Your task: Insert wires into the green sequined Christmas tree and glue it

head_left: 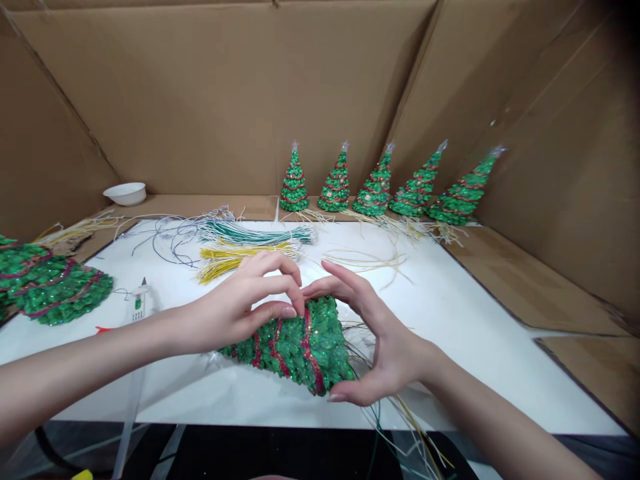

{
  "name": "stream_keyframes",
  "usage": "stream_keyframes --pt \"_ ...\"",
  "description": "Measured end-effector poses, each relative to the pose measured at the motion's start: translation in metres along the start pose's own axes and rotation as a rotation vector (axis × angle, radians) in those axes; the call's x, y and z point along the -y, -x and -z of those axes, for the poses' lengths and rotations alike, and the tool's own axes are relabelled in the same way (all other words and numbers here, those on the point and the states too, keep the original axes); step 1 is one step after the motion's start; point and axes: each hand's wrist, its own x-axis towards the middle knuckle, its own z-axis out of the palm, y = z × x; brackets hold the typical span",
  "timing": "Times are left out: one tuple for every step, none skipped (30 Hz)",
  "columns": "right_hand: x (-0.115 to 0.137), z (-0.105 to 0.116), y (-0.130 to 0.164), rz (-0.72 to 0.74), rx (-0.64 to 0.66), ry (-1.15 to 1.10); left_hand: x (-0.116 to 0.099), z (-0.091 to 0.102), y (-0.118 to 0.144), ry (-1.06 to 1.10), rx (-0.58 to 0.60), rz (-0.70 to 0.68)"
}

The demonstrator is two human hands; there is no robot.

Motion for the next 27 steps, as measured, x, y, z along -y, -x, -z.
stream_keyframes --pt "0.000 0.000 0.000 0.003 0.000 0.001 0.001 0.001 0.000 -0.004 -0.006 0.009" --pt "0.000 0.000 0.000 0.008 -0.001 0.001 0.003 0.001 0.000 -0.010 -0.017 0.014" --pt "0.000 0.000 0.000 0.012 -0.001 0.004 0.005 0.002 0.001 -0.015 -0.022 0.022" --pt "0.000 0.000 0.001 0.015 -0.003 0.006 0.007 0.003 0.001 -0.014 -0.024 0.024" --pt "0.000 0.000 0.001 0.014 -0.004 0.009 0.009 0.004 0.001 -0.013 -0.029 0.030" --pt "0.000 0.000 0.001 0.013 -0.005 0.012 0.011 0.005 0.002 -0.011 -0.034 0.037" --pt "0.000 0.000 0.001 0.011 -0.006 0.016 0.013 0.006 0.002 -0.010 -0.038 0.043" --pt "0.000 0.000 0.002 0.010 -0.007 0.019 0.014 0.007 0.002 -0.014 -0.039 0.051" --pt "0.000 0.000 0.002 0.008 -0.006 0.021 0.015 0.008 0.002 -0.018 -0.036 0.058" --pt "-0.001 0.000 0.002 0.006 -0.005 0.021 0.016 0.009 0.003 -0.026 -0.029 0.063" --pt "-0.001 0.000 0.003 0.003 -0.004 0.021 0.017 0.009 0.003 -0.031 -0.015 0.068" --pt "-0.001 0.000 0.003 0.001 -0.003 0.019 0.017 0.010 0.003 -0.036 0.002 0.072" --pt "-0.001 0.000 0.003 -0.003 -0.002 0.019 0.018 0.010 0.003 -0.036 0.020 0.075" --pt "-0.001 0.000 0.003 -0.004 -0.001 0.018 0.018 0.011 0.003 -0.031 0.040 0.077" --pt "-0.001 0.000 0.003 -0.005 0.001 0.017 0.018 0.011 0.004 -0.020 0.061 0.078" --pt "-0.001 0.000 0.003 -0.005 0.003 0.016 0.018 0.012 0.004 -0.005 0.077 0.080" --pt "-0.001 0.001 0.003 -0.006 0.006 0.016 0.018 0.012 0.004 0.012 0.087 0.082" --pt "-0.002 0.001 0.003 -0.008 0.011 0.017 0.018 0.012 0.005 0.029 0.093 0.083" --pt "-0.002 0.001 0.003 -0.007 0.015 0.018 0.017 0.012 0.005 0.046 0.095 0.083" --pt "-0.002 0.001 0.003 -0.005 0.017 0.019 0.017 0.012 0.005 0.060 0.095 0.082" --pt "-0.002 0.001 0.003 -0.003 0.019 0.023 0.016 0.011 0.005 0.071 0.092 0.078" --pt "-0.002 0.001 0.003 -0.001 0.020 0.027 0.014 0.011 0.005 0.083 0.089 0.074" --pt "-0.002 0.001 0.003 0.001 0.019 0.031 0.013 0.010 0.004 0.096 0.087 0.068" --pt "-0.002 0.001 0.003 0.002 0.016 0.035 0.011 0.009 0.004 0.107 0.085 0.064" --pt "-0.002 0.001 0.003 0.000 0.015 0.037 0.009 0.007 0.003 0.118 0.087 0.061" --pt "-0.001 0.001 0.003 0.000 0.012 0.038 0.008 0.006 0.002 0.127 0.092 0.058" --pt "-0.001 0.001 0.003 0.000 0.010 0.037 0.007 0.004 0.001 0.133 0.098 0.052"
